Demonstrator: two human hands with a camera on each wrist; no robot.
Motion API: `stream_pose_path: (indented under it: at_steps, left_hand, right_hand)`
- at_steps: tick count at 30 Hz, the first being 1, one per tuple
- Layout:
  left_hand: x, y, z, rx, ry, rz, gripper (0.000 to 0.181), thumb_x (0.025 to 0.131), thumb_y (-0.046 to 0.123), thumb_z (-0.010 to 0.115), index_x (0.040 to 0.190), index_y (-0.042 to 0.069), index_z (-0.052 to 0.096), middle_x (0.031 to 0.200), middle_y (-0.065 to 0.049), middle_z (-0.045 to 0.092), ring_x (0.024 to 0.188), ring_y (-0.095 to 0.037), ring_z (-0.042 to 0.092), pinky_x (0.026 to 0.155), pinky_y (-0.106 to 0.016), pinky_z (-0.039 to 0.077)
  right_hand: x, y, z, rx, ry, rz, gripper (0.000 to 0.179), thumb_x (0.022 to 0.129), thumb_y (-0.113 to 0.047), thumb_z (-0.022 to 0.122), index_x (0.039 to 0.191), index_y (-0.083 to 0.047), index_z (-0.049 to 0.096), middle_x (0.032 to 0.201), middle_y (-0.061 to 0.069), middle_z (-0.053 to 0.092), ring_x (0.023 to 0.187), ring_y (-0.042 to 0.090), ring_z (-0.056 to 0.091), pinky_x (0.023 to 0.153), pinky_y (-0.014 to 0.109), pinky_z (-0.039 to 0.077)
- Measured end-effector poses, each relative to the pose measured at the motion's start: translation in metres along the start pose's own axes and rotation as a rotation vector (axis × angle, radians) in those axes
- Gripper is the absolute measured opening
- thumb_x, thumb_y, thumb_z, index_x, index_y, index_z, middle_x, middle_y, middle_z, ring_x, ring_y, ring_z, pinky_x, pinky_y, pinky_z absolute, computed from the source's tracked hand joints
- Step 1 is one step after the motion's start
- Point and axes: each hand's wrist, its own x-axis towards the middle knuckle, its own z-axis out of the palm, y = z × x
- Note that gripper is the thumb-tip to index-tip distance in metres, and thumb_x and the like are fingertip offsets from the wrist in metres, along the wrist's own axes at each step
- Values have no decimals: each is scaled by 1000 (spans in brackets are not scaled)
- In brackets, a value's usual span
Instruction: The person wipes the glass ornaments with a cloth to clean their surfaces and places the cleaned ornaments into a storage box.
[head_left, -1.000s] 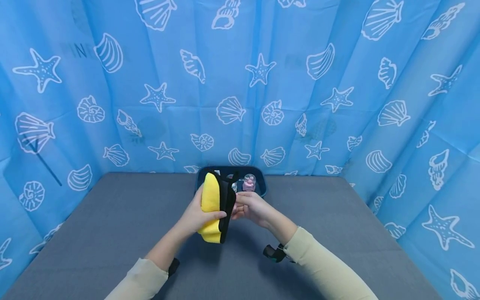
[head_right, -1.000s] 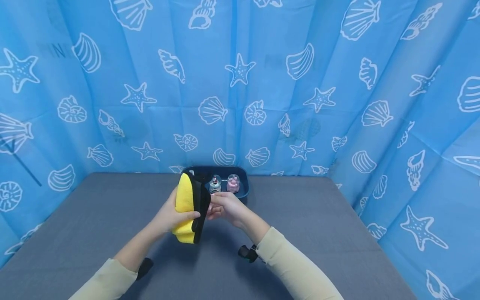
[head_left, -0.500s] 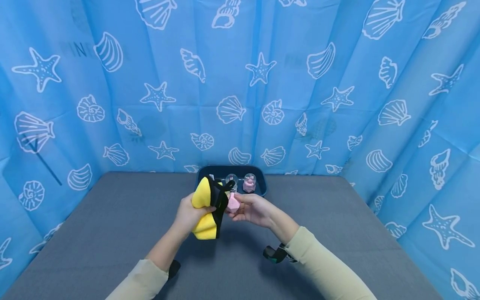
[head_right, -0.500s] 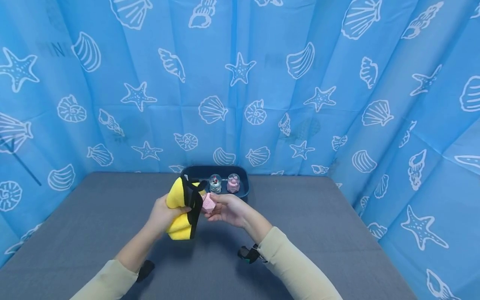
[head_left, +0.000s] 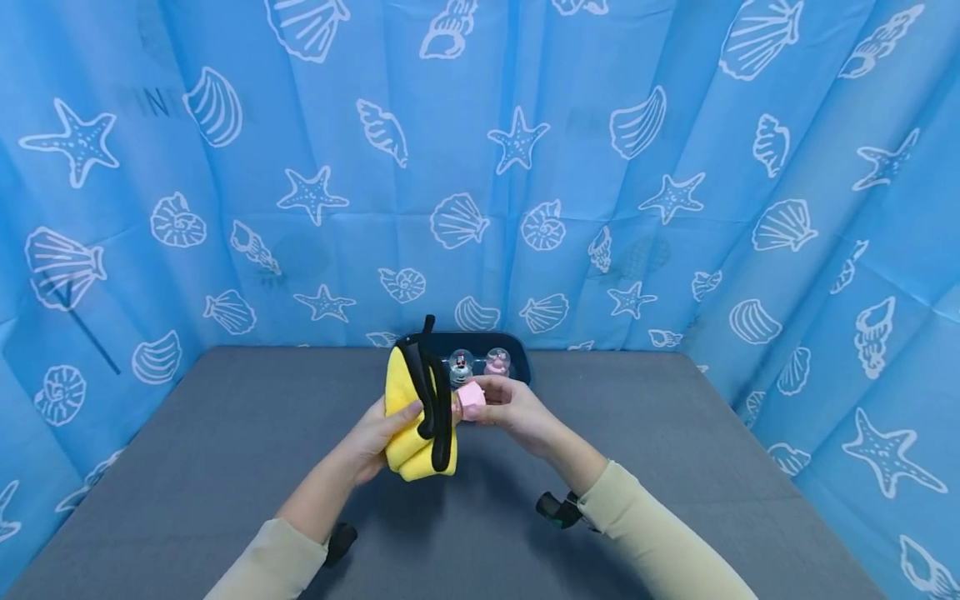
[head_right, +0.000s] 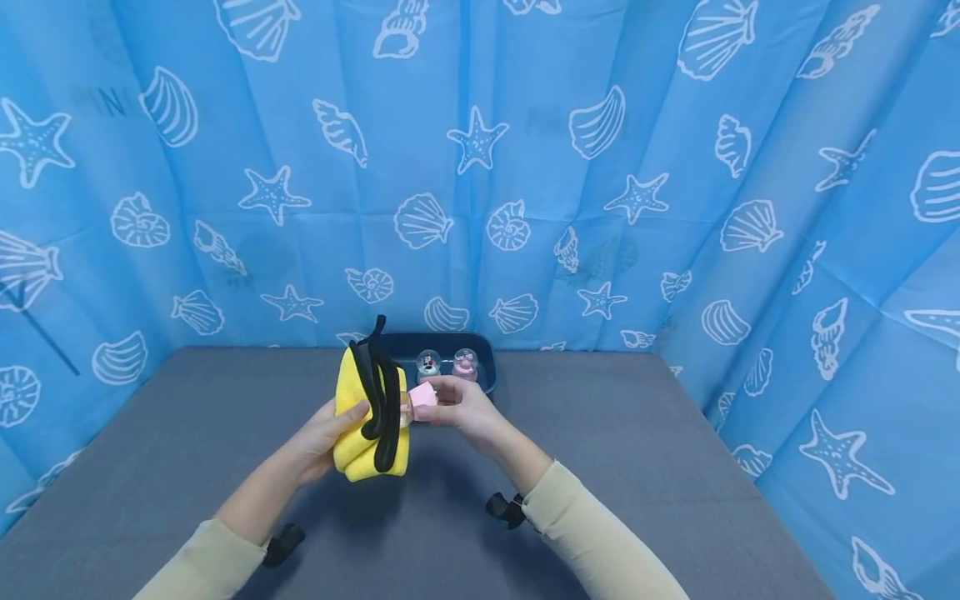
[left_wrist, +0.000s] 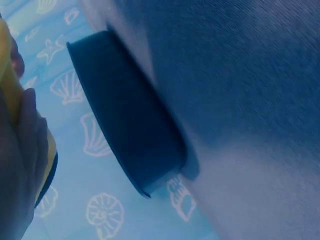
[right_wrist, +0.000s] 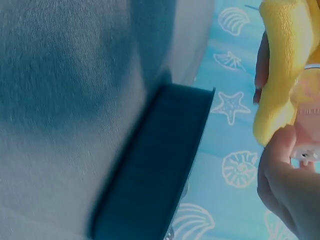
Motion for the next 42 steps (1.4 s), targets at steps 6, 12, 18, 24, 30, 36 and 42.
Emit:
stream_pose_path:
  at_steps: [6,12,18,24,30,36,42]
  left_hand:
    - [4,-9,16,65,69,1,59,91,28,70,132,5,35,104,-12,54,91,-23,59,80,-35,51]
    - [7,-18,22,13,196,-14,53,91,34,69,126,5,42,102,-11,56,89,-22,60,78,-33,49]
    - [8,-21,21,-52,227,-14,44,94,35,65,118,3,47,95,-6,58,86,-17,61,77,-30,50]
    - [8,-19,19,-79,279,-44,39,96,30,62,118,0,48,93,-4,59,84,-14,61,76,-28,50]
    - [7,-20,15,-178,348,-19,33,94,22,66,111,-1,51,86,-2,61,77,-12,63,71,-25,53]
    - [4,-16,5,-178,339,-7,36,95,30,65,111,3,48,86,1,58,78,-10,62,71,-23,52]
    - [1,-10,2,-245,219,48,41,96,39,60,114,5,46,93,0,60,85,-11,64,77,-25,53]
  right_hand:
    - [2,4,12,-99,-7,-79,49,91,-3,66,137,0,51,123,17,60,99,23,59,90,38,52]
    - [2,7,17,-159,-22,-89,51,93,-2,64,141,0,48,124,20,60,95,21,58,89,36,52]
    - [2,8,17,-121,-28,-64,50,92,-2,65,139,-2,51,126,18,59,99,24,58,91,37,51]
    - [0,10,16,-115,-48,-56,47,89,0,68,134,-1,54,127,16,59,103,24,58,91,37,51]
    - [-3,11,12,-107,-88,-76,48,89,2,67,134,2,53,124,15,59,103,24,57,90,37,52]
    - [-6,11,5,20,-48,-51,51,91,-4,65,138,5,46,116,14,59,99,22,58,93,41,50]
    - [-7,7,4,146,64,29,54,94,-11,63,140,6,40,112,11,56,90,16,63,85,33,54]
